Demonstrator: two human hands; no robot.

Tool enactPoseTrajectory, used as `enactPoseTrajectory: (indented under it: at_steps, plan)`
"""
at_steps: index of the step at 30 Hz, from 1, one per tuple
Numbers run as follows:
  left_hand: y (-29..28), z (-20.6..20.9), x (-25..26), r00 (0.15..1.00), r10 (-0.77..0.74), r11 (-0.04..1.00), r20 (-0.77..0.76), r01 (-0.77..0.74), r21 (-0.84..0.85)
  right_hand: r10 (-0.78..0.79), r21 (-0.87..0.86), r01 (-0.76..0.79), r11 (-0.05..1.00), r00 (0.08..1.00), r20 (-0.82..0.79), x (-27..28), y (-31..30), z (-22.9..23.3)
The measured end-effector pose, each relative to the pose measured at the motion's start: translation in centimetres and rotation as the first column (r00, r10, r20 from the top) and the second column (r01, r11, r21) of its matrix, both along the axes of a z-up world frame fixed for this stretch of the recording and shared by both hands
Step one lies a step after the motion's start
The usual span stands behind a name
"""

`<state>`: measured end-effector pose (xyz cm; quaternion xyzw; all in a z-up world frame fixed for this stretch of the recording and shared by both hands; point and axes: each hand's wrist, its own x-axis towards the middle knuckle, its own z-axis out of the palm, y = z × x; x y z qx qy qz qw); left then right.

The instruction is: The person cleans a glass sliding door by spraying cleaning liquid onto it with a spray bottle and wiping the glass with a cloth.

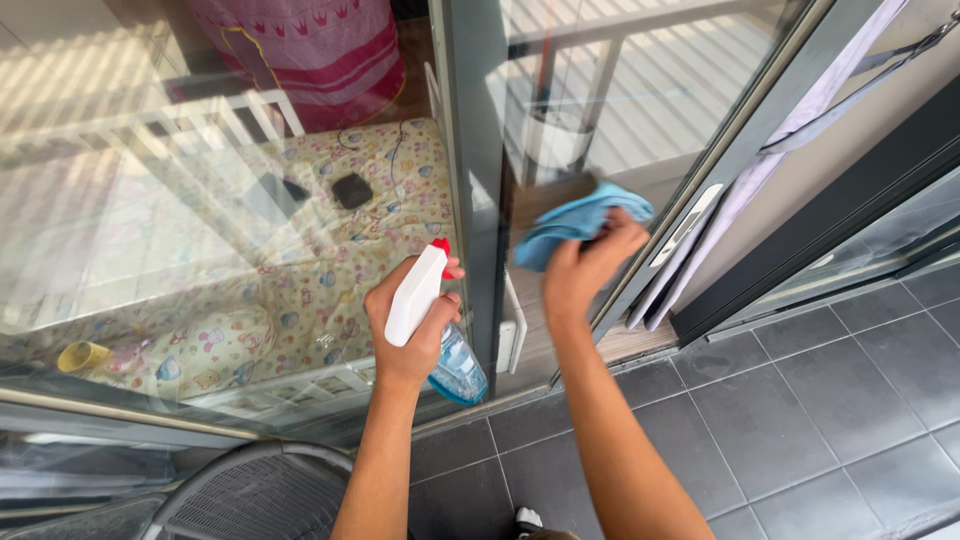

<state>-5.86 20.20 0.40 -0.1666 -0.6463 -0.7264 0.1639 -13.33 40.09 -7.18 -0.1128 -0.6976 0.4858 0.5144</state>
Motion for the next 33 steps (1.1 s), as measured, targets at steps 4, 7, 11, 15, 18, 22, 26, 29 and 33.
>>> enactPoseTrajectory:
  at_steps: [4, 7, 11, 15, 18, 22, 26, 29, 33]
  plan:
    - [0.2, 0.2, -0.1, 1.000, -0.001, 0.998, -0.013, 0.000, -0.068, 0.133, 0.445, -0.093, 0.891, 0.989, -0.061, 2.4, -5.5, -0.8]
    - [0.5, 0.2, -0.3, 1.000, -0.006, 0.998, -0.021, 0.004, -0.064, 0.206, 0.197, -0.231, 0.953, 0.968, 0.141, 3.7, -4.5, -5.4]
    - [0.4, 0.0, -0.4, 1.000, -0.001, 0.996, -0.009, 0.000, -0.084, 0.012, -0.007, -0.010, 1.000, 0.979, 0.203, 1.7, 0.7, -7.7]
    - [0.9, -0.2, -0.4, 1.000, -0.002, 0.997, 0.006, 0.002, -0.072, -0.109, 0.107, 0.107, 0.988, 0.994, 0.012, -0.8, 1.7, -1.8]
    - [1.6, -0.2, -0.4, 0.999, -0.026, 1.000, 0.024, 0.026, -0.016, 0.006, 0.131, -0.005, 0.991, 1.000, -0.006, 0.4, -0.8, 1.3]
    - [2.2, -0.1, -0.7, 1.000, -0.013, 0.997, 0.009, 0.014, -0.081, 0.140, 0.382, -0.143, 0.913, 0.990, 0.035, 2.3, -2.5, -2.3]
    - [2.6, 0.0, -1.0, 0.999, -0.017, 0.997, 0.030, 0.019, -0.073, 0.058, 0.091, -0.073, 0.993, 0.985, 0.160, 1.2, 1.5, -8.8]
    - [2.5, -0.3, -0.8, 0.999, -0.010, 0.996, 0.034, 0.013, -0.088, -0.124, 0.137, 0.100, 0.986, 0.976, 0.182, -0.9, 5.4, -7.7]
    - [2.9, -0.5, -1.2, 1.000, -0.023, 0.997, -0.003, 0.023, -0.070, -0.166, 0.121, 0.168, 0.978, 0.986, -0.028, -2.5, 5.8, 1.2]
